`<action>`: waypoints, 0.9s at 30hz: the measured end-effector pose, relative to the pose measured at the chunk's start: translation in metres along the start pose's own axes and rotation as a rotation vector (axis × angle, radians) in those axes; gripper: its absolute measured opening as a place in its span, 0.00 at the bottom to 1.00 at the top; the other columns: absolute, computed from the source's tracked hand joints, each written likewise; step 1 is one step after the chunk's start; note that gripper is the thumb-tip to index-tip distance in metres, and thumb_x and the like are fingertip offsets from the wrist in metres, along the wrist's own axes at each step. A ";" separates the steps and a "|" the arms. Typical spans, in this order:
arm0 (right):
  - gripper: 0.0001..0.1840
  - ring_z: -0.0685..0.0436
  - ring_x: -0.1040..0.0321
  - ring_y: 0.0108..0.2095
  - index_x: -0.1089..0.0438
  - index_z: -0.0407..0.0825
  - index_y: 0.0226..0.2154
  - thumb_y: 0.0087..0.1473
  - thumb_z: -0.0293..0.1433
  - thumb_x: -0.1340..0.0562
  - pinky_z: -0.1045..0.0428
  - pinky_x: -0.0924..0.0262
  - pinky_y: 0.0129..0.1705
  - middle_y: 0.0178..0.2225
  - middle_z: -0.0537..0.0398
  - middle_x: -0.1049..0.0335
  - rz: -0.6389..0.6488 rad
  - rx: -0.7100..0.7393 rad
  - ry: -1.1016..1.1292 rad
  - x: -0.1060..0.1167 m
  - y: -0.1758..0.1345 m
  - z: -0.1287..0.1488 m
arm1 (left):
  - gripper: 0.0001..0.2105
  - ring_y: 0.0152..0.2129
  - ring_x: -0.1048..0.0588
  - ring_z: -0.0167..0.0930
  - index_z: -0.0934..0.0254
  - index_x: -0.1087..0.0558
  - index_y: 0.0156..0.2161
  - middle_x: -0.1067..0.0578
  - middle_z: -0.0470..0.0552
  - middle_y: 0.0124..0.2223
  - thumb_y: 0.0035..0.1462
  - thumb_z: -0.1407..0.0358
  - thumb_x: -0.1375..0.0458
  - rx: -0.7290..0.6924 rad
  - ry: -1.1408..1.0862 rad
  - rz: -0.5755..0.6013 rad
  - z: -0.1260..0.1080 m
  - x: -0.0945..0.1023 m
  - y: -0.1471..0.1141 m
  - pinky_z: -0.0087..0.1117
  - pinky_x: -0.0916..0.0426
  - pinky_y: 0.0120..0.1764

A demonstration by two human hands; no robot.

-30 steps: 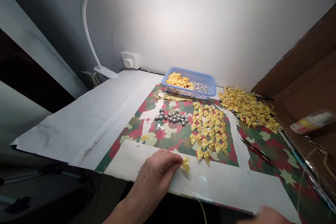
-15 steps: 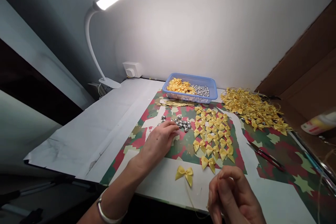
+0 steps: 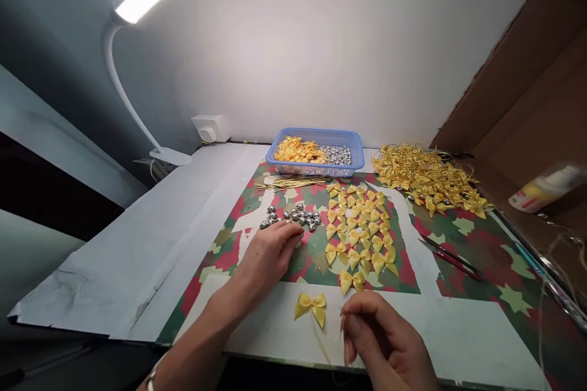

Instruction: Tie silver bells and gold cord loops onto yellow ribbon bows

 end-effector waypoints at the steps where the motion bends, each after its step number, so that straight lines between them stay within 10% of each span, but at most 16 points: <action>1: 0.12 0.53 0.34 0.24 0.26 0.53 0.33 0.64 0.41 0.38 0.58 0.40 0.28 0.27 0.59 0.33 -0.021 0.103 -0.077 0.000 0.002 0.005 | 0.10 0.35 0.19 0.37 0.63 0.22 0.40 0.18 0.55 0.39 0.66 0.66 0.46 0.021 -0.076 0.027 -0.003 -0.001 -0.008 0.38 0.23 0.40; 9: 0.09 0.49 0.34 0.28 0.28 0.53 0.33 0.63 0.27 0.41 0.56 0.40 0.29 0.28 0.58 0.32 -0.065 0.376 -0.372 -0.012 0.002 0.024 | 0.06 0.32 0.19 0.29 0.58 0.16 0.37 0.15 0.47 0.34 0.56 0.60 0.31 0.414 -0.882 0.123 -0.013 -0.017 -0.070 0.24 0.24 0.38; 27: 0.08 0.51 0.39 0.24 0.29 0.52 0.32 0.62 0.26 0.41 0.57 0.42 0.27 0.26 0.59 0.37 -0.047 0.400 -0.443 -0.021 -0.009 0.017 | 0.03 0.36 0.17 0.34 0.57 0.16 0.33 0.15 0.46 0.35 0.52 0.64 0.29 0.361 -0.857 -0.021 -0.020 -0.018 -0.082 0.26 0.22 0.40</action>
Point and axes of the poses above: each hand's wrist, its own y-axis towards the middle knuckle, its own x-axis out of the back of the hand, z = x × y, the point moved 4 cm from there along y, towards the middle knuckle
